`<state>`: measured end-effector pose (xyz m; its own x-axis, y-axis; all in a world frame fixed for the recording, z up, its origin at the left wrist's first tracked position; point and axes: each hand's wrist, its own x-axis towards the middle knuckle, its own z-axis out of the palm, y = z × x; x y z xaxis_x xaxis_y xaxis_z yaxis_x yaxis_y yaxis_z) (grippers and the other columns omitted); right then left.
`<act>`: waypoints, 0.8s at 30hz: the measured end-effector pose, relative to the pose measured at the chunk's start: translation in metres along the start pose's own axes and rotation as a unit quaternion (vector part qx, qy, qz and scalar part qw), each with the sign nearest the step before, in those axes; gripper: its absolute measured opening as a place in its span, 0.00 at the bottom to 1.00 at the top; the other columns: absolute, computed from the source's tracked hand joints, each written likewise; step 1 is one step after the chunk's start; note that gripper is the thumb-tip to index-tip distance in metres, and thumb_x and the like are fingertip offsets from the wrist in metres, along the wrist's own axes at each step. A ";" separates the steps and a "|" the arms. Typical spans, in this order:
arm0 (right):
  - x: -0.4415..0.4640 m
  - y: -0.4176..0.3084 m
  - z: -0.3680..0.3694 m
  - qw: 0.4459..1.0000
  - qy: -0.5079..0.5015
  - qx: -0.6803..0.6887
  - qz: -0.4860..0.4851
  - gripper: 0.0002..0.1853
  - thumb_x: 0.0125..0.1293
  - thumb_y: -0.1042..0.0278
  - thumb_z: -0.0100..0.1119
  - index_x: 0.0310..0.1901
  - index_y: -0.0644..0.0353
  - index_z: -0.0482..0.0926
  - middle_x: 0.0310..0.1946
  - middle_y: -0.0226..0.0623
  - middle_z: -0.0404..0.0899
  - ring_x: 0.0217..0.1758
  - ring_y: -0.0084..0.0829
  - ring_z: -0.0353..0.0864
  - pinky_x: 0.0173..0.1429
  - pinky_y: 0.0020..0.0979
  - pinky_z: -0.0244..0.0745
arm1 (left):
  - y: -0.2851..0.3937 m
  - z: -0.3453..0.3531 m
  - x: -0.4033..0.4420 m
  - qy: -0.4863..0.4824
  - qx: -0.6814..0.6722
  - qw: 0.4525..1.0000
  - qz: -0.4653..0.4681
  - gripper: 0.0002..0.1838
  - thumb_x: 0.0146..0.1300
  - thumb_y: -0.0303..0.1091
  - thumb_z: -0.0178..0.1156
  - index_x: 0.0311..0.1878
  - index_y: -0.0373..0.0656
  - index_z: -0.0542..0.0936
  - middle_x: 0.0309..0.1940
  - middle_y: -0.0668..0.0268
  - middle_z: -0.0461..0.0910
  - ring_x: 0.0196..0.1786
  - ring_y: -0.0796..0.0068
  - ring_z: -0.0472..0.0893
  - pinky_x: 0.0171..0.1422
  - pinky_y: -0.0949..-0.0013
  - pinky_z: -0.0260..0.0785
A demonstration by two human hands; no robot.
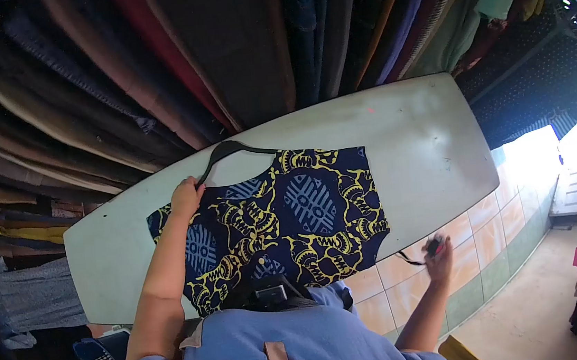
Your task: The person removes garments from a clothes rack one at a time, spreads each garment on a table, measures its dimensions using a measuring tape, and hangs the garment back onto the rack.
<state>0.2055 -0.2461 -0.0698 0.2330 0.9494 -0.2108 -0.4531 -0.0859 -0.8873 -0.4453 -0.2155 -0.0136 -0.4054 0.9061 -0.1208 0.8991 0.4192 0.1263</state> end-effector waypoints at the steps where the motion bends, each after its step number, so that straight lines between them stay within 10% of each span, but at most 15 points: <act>1: -0.008 -0.005 -0.015 0.971 -0.087 0.130 0.183 0.10 0.69 0.58 0.46 0.39 0.54 0.72 0.27 0.32 0.75 0.29 0.27 0.76 0.28 0.24 0.71 | -0.001 -0.004 0.004 -0.076 0.026 0.996 0.026 0.20 0.63 0.48 0.54 0.46 0.40 0.77 0.39 0.52 0.80 0.45 0.51 0.78 0.52 0.56 0.70; 4: -0.034 0.090 -0.061 0.963 0.134 -0.114 0.205 0.16 0.61 0.48 0.53 0.35 0.52 0.75 0.24 0.32 0.74 0.23 0.26 0.75 0.22 0.27 0.70 | -0.016 -0.009 0.007 -0.098 -0.075 0.984 0.126 0.21 0.65 0.48 0.50 0.45 0.38 0.77 0.36 0.49 0.80 0.43 0.49 0.79 0.49 0.56 0.70; 7: -0.064 0.112 0.009 0.895 0.023 -0.299 0.329 0.32 0.61 0.62 0.53 0.66 0.44 0.53 0.28 0.36 0.78 0.20 0.29 0.74 0.20 0.35 0.71 | -0.008 -0.031 -0.009 -0.066 -0.176 0.971 0.144 0.18 0.66 0.45 0.50 0.45 0.38 0.75 0.33 0.49 0.80 0.41 0.49 0.79 0.46 0.56 0.70; 9: -0.079 0.115 0.060 0.856 -0.064 -0.420 0.294 0.32 0.63 0.68 0.51 0.68 0.50 0.52 0.36 0.39 0.80 0.24 0.28 0.78 0.22 0.34 0.73 | 0.004 -0.059 -0.032 -0.055 -0.216 0.968 0.118 0.17 0.67 0.44 0.51 0.44 0.37 0.75 0.30 0.49 0.79 0.39 0.48 0.79 0.44 0.57 0.69; 11: -0.085 0.146 0.091 0.954 -0.141 -0.188 0.184 0.17 0.65 0.67 0.50 0.53 0.63 0.71 0.35 0.31 0.78 0.26 0.23 0.74 0.28 0.25 0.69 | 0.013 -0.092 -0.054 -0.009 -0.230 0.962 0.148 0.13 0.67 0.40 0.52 0.42 0.37 0.73 0.27 0.49 0.77 0.35 0.48 0.78 0.39 0.58 0.67; 13: -0.068 0.163 0.074 0.896 -0.227 -0.273 0.265 0.18 0.64 0.66 0.52 0.54 0.63 0.71 0.38 0.29 0.77 0.33 0.23 0.74 0.33 0.25 0.69 | 0.012 -0.112 -0.074 0.015 -0.243 0.956 0.165 0.11 0.66 0.37 0.53 0.40 0.38 0.71 0.24 0.50 0.75 0.30 0.50 0.77 0.36 0.60 0.66; 17: -0.088 0.123 0.080 0.940 -0.032 -0.232 0.250 0.10 0.62 0.61 0.49 0.32 0.58 0.75 0.18 0.27 0.70 0.14 0.20 0.64 0.18 0.24 0.61 | -0.002 -0.150 -0.112 0.093 -0.305 0.930 0.184 0.09 0.67 0.35 0.52 0.41 0.38 0.71 0.25 0.55 0.76 0.29 0.57 0.76 0.36 0.65 0.66; 24: 0.008 -0.017 0.099 0.990 0.044 -0.055 -0.123 0.20 0.69 0.58 0.42 0.53 0.62 0.74 0.47 0.35 0.78 0.49 0.31 0.77 0.57 0.34 0.71 | -0.004 -0.176 -0.175 0.188 -0.427 0.872 0.148 0.09 0.69 0.35 0.50 0.40 0.39 0.71 0.26 0.68 0.71 0.31 0.81 0.68 0.39 0.76 0.63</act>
<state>0.1300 -0.2069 -0.0164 0.4009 0.9160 -0.0131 -0.2780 0.1081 -0.9545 -0.4075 -0.3654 0.1801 -0.3458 0.8698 0.3520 0.5870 -0.0921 0.8044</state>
